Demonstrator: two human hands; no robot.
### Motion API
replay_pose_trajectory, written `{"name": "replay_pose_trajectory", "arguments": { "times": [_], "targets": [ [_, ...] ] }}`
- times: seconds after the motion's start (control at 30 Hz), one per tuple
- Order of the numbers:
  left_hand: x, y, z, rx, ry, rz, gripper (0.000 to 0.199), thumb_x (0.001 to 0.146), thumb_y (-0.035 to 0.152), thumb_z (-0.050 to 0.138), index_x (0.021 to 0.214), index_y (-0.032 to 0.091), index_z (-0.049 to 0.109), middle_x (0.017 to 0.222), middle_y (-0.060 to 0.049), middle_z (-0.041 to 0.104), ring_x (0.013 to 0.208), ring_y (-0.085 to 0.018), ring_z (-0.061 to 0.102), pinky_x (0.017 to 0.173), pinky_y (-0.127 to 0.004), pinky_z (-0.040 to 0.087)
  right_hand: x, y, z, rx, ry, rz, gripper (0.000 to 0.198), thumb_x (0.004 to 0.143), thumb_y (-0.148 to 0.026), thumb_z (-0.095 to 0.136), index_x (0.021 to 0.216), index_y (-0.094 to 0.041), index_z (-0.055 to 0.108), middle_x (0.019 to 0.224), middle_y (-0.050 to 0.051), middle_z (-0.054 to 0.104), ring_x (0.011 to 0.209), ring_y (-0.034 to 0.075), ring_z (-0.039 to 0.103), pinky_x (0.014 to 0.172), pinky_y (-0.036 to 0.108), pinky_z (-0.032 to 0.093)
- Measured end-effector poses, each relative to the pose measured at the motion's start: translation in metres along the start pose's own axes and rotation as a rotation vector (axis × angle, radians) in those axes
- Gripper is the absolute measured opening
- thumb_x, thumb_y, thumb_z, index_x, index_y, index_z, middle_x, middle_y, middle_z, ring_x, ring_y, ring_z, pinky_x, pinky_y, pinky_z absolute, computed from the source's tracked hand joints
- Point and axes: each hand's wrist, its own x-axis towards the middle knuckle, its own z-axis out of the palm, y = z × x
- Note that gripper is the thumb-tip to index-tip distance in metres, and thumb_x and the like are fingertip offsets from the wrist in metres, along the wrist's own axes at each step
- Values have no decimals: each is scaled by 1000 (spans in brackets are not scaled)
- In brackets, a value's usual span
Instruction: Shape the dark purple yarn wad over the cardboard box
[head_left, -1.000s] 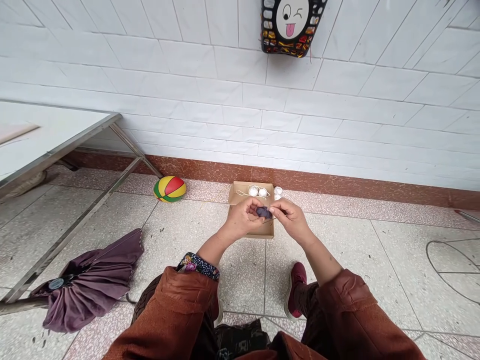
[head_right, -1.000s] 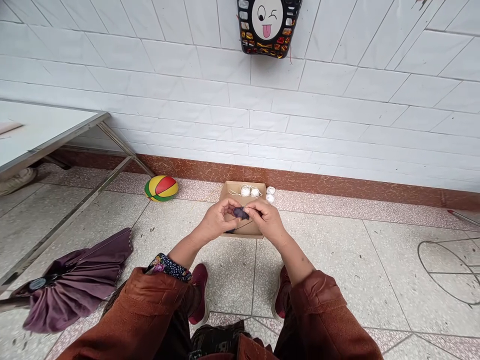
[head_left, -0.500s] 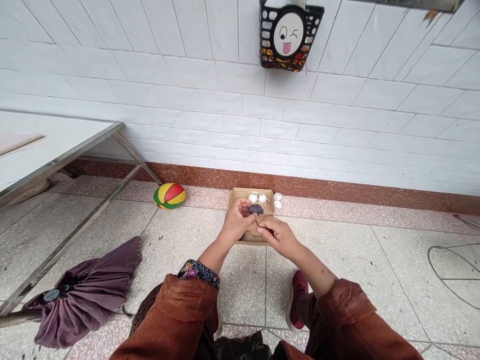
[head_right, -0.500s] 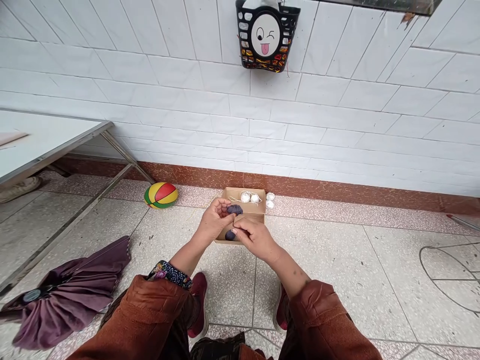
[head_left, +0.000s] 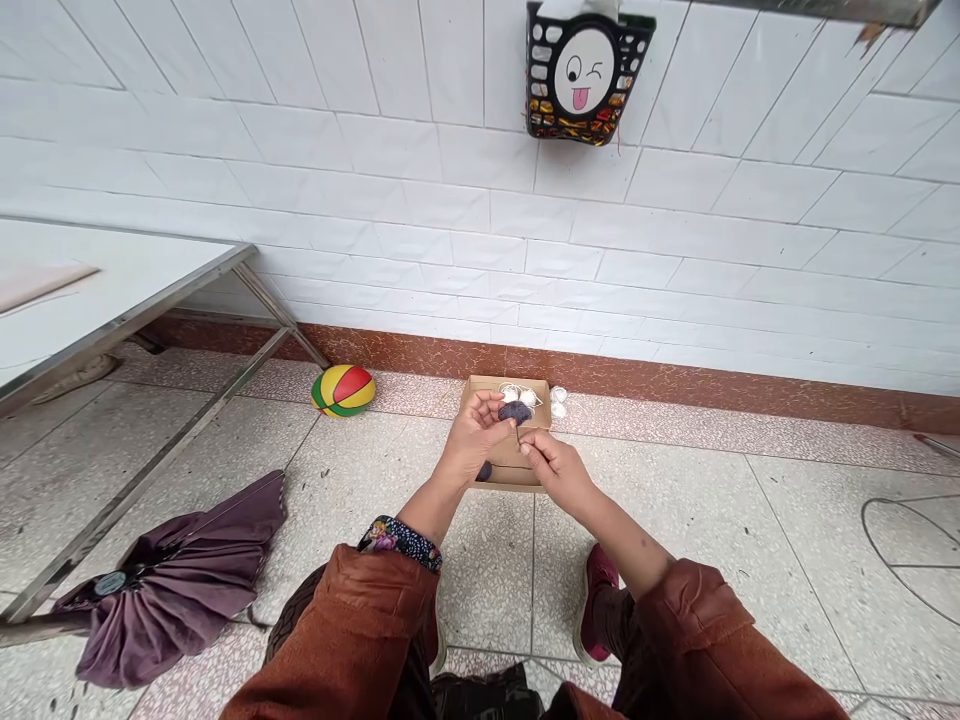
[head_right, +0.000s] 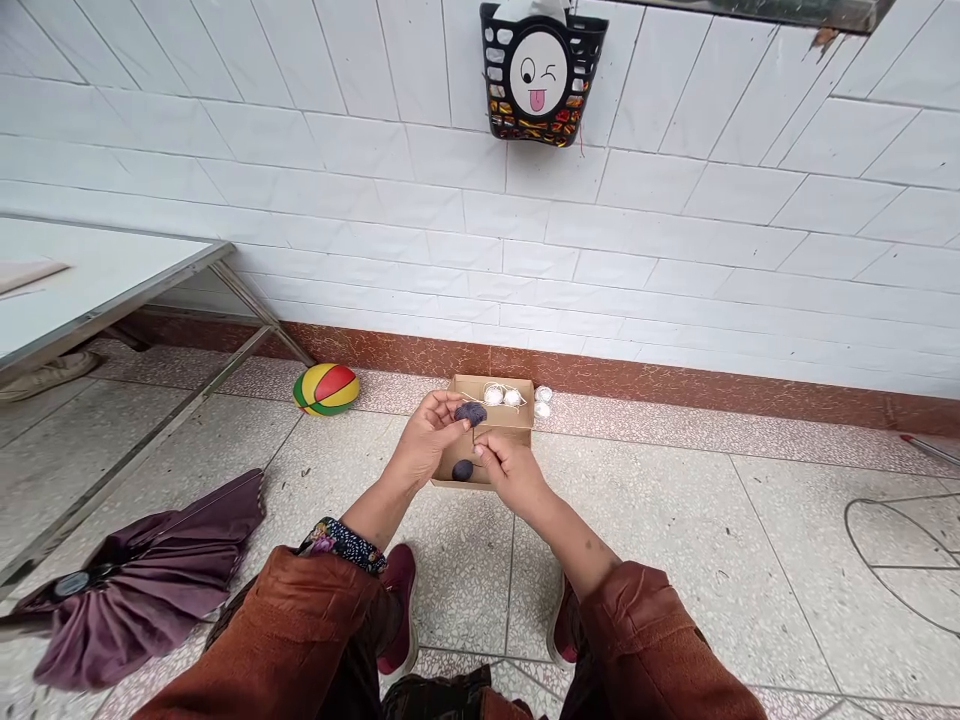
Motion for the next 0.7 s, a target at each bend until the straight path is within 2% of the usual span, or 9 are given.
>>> {"name": "replay_pose_trajectory", "arguments": {
  "times": [0.1,0.23,0.33,0.4,0.47,0.57,0.7],
  "targets": [
    [7,-7,-6,194,57,53,46,63,17,76,102,19,53,90,-2,64,84,-15,63,80,-30,48,-1,-10,-9,25,-46,-72,19,97,-32,49,95,-22,65,83,2,68,74,17,62,70,28,48],
    [1,-6,-5,368,1,125,50,59,11,75,105,19,54,91,-2,63,83,-16,62,77,-30,48,6,-10,-29,33,41,-70,16,94,-33,57,90,-22,68,75,1,66,64,16,58,61,27,45],
    [-9,1,-1,371,-160,117,51,62,10,76,107,20,55,92,-2,63,85,-15,62,80,-30,47,12,-7,-39,32,106,-74,15,93,-32,58,86,-22,68,77,2,67,68,16,59,65,28,46],
    [-15,6,2,270,-303,51,50,66,13,76,110,21,54,94,-2,64,87,-15,62,83,-31,47,14,-5,-40,33,114,-71,15,92,-30,58,84,-22,67,78,2,67,71,17,60,68,28,46],
    [-19,7,4,118,-381,-19,49,70,16,77,112,22,53,97,-3,65,88,-15,63,84,-31,47,14,-3,-37,48,112,-46,16,93,-30,56,83,-21,65,76,1,65,70,16,59,67,28,46],
    [-18,6,4,-49,-358,-58,48,71,19,78,113,22,53,98,-3,65,88,-14,63,82,-28,47,11,1,-26,92,90,7,18,94,-32,53,85,-21,63,74,0,62,66,15,56,63,27,44],
    [-12,2,1,-2,-215,20,45,71,16,75,111,21,55,99,-2,64,89,-13,62,82,-26,47,5,5,-6,90,50,25,21,96,-34,50,87,-21,63,71,0,60,63,15,54,61,26,43]
  ]
}}
